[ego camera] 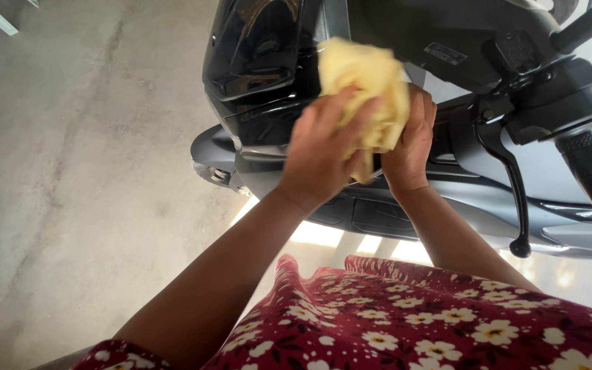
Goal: The person wipes the seat, handlebars, and front fairing of a black motorcycle using a yellow cloth. The person moves around the motorcycle to reach different areas, wiping the surfaces in a systematic manner.
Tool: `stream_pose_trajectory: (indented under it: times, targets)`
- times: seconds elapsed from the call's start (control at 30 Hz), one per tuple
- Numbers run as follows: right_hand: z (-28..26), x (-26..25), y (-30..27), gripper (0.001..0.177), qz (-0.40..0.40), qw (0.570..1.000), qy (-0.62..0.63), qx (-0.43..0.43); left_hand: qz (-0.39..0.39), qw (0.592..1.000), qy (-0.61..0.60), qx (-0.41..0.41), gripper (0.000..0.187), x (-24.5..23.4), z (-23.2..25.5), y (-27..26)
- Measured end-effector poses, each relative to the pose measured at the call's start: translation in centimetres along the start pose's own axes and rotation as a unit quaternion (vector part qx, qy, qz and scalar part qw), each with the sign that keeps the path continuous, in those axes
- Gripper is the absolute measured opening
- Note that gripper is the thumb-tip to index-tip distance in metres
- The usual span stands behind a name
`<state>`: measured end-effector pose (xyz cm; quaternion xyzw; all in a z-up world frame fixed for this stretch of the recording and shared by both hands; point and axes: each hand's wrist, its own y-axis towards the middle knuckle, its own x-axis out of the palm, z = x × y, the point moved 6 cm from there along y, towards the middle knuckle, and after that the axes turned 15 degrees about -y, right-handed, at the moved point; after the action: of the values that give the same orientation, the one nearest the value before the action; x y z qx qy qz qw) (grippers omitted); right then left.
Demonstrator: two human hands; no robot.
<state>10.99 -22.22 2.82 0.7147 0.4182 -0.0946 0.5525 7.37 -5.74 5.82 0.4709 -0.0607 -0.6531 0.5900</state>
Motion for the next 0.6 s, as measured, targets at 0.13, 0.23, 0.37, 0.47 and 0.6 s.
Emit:
stream_pose_trajectory:
  times: [0.13, 0.23, 0.37, 0.47, 0.6]
  targets:
    - [0.1, 0.3, -0.1, 0.04, 0.012, 0.998, -0.041, -0.037, -0.024, 0.999, 0.019, 0.019, 0.08, 0.7, 0.8, 0.8]
    - [0.2, 0.3, 0.0, 0.033, -0.01, 1.0, -0.019, 0.0, -0.02, 0.998, 0.06, 0.003, 0.081, 0.2, -1.2, -0.9]
    - [-0.2, -0.3, 0.1, 0.02, -0.018, 0.999, 0.005, 0.041, -0.055, 0.985, 0.13, -0.095, 0.084, -0.6, -6.7, -5.3]
    - [-0.9, -0.5, 0.3, 0.025, -0.031, 0.998, 0.019, 0.041, -0.061, 0.959, 0.187, -0.203, 0.077, -2.1, -11.2, -9.0]
    - [-1.2, -0.7, 0.5, 0.026, -0.028, 0.999, 0.011, 0.041, 0.294, 0.863, -0.129, -0.392, 0.054, -7.3, -16.7, -11.6]
